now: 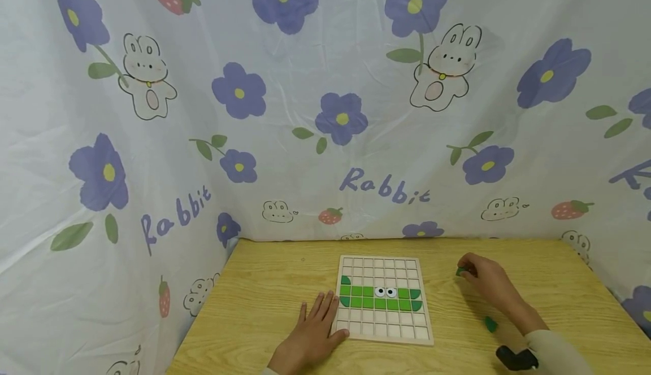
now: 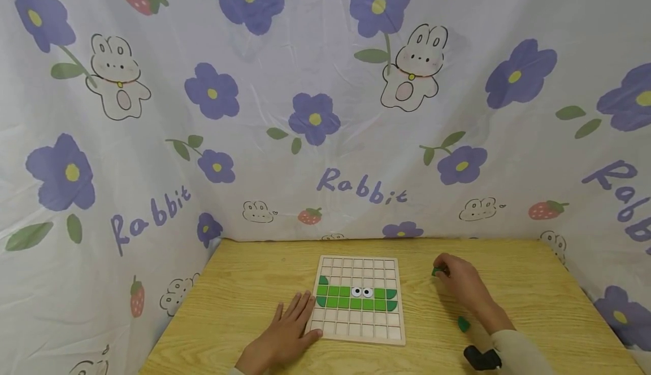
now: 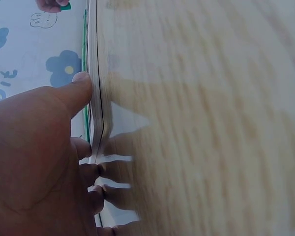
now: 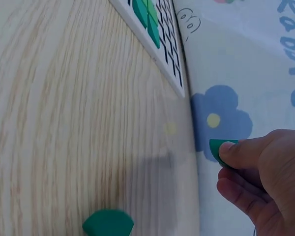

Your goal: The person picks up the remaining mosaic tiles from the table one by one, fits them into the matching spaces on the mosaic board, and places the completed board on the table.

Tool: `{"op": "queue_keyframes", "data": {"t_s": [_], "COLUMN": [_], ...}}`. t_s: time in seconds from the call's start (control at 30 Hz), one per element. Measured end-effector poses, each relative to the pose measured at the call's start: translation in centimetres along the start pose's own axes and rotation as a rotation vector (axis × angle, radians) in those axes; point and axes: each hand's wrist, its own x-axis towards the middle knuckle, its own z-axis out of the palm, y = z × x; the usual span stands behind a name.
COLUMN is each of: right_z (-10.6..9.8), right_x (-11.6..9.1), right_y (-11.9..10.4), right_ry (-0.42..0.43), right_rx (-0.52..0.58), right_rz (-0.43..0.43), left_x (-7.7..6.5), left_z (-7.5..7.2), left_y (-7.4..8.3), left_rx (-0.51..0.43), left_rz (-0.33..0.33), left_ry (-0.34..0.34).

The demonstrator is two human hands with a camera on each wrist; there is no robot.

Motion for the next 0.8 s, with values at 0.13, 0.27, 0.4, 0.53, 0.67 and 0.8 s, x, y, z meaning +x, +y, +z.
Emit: {"op": "queue_keyframes", "data": {"t_s": [0.13,0.27,0.4,0.53,0.67,0.8], "right_z": [0.1,0.1,0.2,0.6,1.1,1.9], "right_x": [0.2,0.5,0.8,0.9,0.9,1.0], "right_y": [-0.9,-1.9,-2.7,-3.5,-4.4,-5.3], "right_ry": [0.011,0.025,0.043,0.059,0.057,0.042], "right_rx": [0.001,0.021,0.03,0.041,0.086,0.12], "right_rz": [-0.023,-0.038,-0.06,-0.094,-0.12,-0.145], "left_x": [0.0,-0.1,-0.1,-0.1,-0.1,-0.1], "left_z": [-0.1,-0.1,-0.2,-0.2,-0.3,-0.2], "left_y": [0.2,0.3,0.4,0.5,0.5,0.4], "left_rx": [0.016,0.026,0.028,0.03,0.028,0.027], "left_rz": [-0.015,-0.026,-0.026,-0.022,-0.021,-0.019], "left_ry": [0.0,-0.003,-0.004,0.001,0.001,0.001]}}
